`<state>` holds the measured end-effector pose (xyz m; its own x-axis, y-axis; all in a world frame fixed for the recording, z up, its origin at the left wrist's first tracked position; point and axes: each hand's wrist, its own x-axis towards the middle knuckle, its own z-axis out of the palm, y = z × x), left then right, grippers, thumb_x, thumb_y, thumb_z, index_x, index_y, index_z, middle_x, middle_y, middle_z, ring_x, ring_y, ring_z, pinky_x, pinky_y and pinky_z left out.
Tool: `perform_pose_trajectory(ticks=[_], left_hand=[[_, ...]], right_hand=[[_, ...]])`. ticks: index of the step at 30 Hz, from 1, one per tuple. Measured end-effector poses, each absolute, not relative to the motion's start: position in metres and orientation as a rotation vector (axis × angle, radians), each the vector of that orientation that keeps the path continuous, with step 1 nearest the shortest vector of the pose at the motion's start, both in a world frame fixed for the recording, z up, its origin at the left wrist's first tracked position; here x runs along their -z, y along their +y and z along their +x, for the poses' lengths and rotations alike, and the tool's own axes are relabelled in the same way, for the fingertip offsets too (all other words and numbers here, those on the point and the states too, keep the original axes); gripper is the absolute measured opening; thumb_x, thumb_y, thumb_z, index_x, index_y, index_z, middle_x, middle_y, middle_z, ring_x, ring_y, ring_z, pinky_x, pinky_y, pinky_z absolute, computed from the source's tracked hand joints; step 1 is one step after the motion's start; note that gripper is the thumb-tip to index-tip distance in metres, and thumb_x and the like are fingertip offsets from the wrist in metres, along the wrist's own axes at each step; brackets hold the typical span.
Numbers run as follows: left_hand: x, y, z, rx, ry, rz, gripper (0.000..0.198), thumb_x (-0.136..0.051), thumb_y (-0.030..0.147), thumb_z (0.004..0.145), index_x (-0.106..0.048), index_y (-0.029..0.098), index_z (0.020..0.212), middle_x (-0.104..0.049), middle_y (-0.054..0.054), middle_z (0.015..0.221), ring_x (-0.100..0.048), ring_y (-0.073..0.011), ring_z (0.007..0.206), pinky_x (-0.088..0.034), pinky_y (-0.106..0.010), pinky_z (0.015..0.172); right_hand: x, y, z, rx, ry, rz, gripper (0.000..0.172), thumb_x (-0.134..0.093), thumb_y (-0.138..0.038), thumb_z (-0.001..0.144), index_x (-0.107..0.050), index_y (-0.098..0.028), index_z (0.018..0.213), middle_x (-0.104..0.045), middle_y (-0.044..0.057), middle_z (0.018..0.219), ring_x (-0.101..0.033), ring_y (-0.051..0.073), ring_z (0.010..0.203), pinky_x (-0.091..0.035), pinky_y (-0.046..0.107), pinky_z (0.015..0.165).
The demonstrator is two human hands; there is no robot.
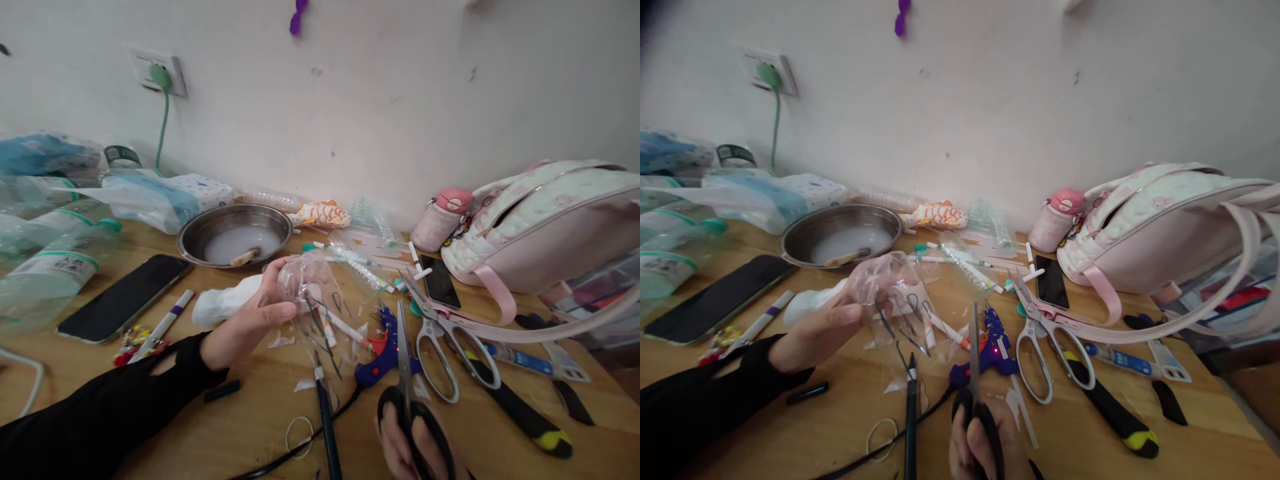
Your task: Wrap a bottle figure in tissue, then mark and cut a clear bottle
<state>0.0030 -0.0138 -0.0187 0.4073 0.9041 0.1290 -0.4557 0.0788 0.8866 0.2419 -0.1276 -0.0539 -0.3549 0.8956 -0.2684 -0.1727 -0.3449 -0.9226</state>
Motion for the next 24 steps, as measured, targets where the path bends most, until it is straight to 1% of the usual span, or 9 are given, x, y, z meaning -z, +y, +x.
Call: perform_pose_trajectory(ticks=[3,6,8,10,12,14,18,21,24], left_hand=[[0.019,-0.014,0.004,-1.048,0.485,0.971,0.055,-0.068,0.038,0.076,-0.050,0.019,0.125,-0.064,-0.009,0.122,-0.054,-0.0276,0.112,-0.040,-0.041,0.095],[0.020,-0.012,0.006,-1.001,0.420,0.841,0.044,-0.063,0.039,0.078,-0.060,0.015,0.115,-0.070,-0.009,0.110,-0.059,-0.0248,0.098,-0.044,-0.037,0.087],[0.020,-0.011,0.007,-0.980,0.401,0.774,0.037,-0.056,0.040,0.081,-0.063,0.017,0.110,-0.072,-0.007,0.104,-0.062,-0.0214,0.090,-0.045,-0.033,0.081],[0.020,-0.012,0.008,-0.973,0.411,0.734,0.038,-0.050,0.041,0.084,-0.061,0.019,0.112,-0.073,-0.005,0.100,-0.063,-0.0208,0.086,-0.044,-0.032,0.078],[0.019,-0.012,0.009,-0.978,0.439,0.700,0.042,-0.047,0.040,0.084,-0.056,0.019,0.118,-0.072,-0.005,0.101,-0.063,-0.0225,0.089,-0.043,-0.033,0.078],[0.019,-0.014,0.011,-1.009,0.465,0.703,0.044,-0.052,0.037,0.082,-0.052,0.018,0.122,-0.070,-0.007,0.107,-0.060,-0.0241,0.095,-0.042,-0.035,0.080],[0.020,-0.016,0.013,-1.119,0.466,0.804,0.052,-0.062,0.031,0.078,-0.048,0.024,0.128,-0.061,-0.008,0.123,-0.053,-0.0279,0.112,-0.040,-0.043,0.094],[0.023,-0.017,0.014,-1.185,0.487,0.840,0.055,-0.069,0.023,0.074,-0.050,0.026,0.126,-0.059,-0.006,0.124,-0.048,-0.0292,0.122,-0.035,-0.047,0.103],[0.025,-0.017,0.016,-1.236,0.498,0.854,0.060,-0.076,0.018,0.067,-0.051,0.025,0.121,-0.058,-0.006,0.125,-0.044,-0.0313,0.127,-0.035,-0.048,0.104]], right_hand=[[0.052,-0.124,0.238,-1.675,-0.934,-1.094,0.057,-0.054,-0.072,0.080,-0.039,-0.021,0.058,-0.028,-0.010,0.049,-0.019,0.006,0.043,-0.015,0.026,0.047],[0.057,-0.118,0.235,-1.625,-0.943,-1.002,0.054,-0.052,-0.064,0.086,-0.040,-0.021,0.057,-0.028,-0.010,0.046,-0.016,0.005,0.041,-0.014,0.024,0.043],[0.063,-0.115,0.234,-1.691,-0.988,-0.869,0.053,-0.049,-0.062,0.088,-0.040,-0.021,0.056,-0.026,-0.011,0.041,-0.015,0.005,0.037,-0.012,0.023,0.039],[0.068,-0.114,0.234,-1.823,-0.992,-0.784,0.054,-0.048,-0.062,0.089,-0.041,-0.020,0.057,-0.026,-0.011,0.040,-0.015,0.004,0.035,-0.012,0.021,0.036],[0.073,-0.115,0.235,-1.992,-0.934,-0.670,0.052,-0.046,-0.063,0.090,-0.042,-0.020,0.060,-0.030,-0.010,0.040,-0.019,0.004,0.034,-0.014,0.018,0.033],[0.074,-0.119,0.234,-2.095,-0.835,-0.562,0.050,-0.044,-0.061,0.091,-0.043,-0.021,0.062,-0.035,-0.009,0.042,-0.023,0.005,0.036,-0.015,0.016,0.033],[0.069,-0.125,0.235,-2.114,-0.779,-0.444,0.049,-0.043,-0.060,0.093,-0.044,-0.019,0.065,-0.037,-0.006,0.050,-0.028,0.006,0.044,-0.020,0.017,0.042],[0.063,-0.125,0.236,-2.151,-0.787,-0.441,0.057,-0.039,-0.069,0.088,-0.050,-0.016,0.071,-0.043,-0.001,0.059,-0.033,0.007,0.049,-0.024,0.018,0.047],[0.062,-0.121,0.237,-2.174,-0.789,-0.459,0.057,-0.045,-0.069,0.085,-0.053,-0.014,0.074,-0.044,-0.001,0.060,-0.032,0.006,0.049,-0.023,0.017,0.047]])
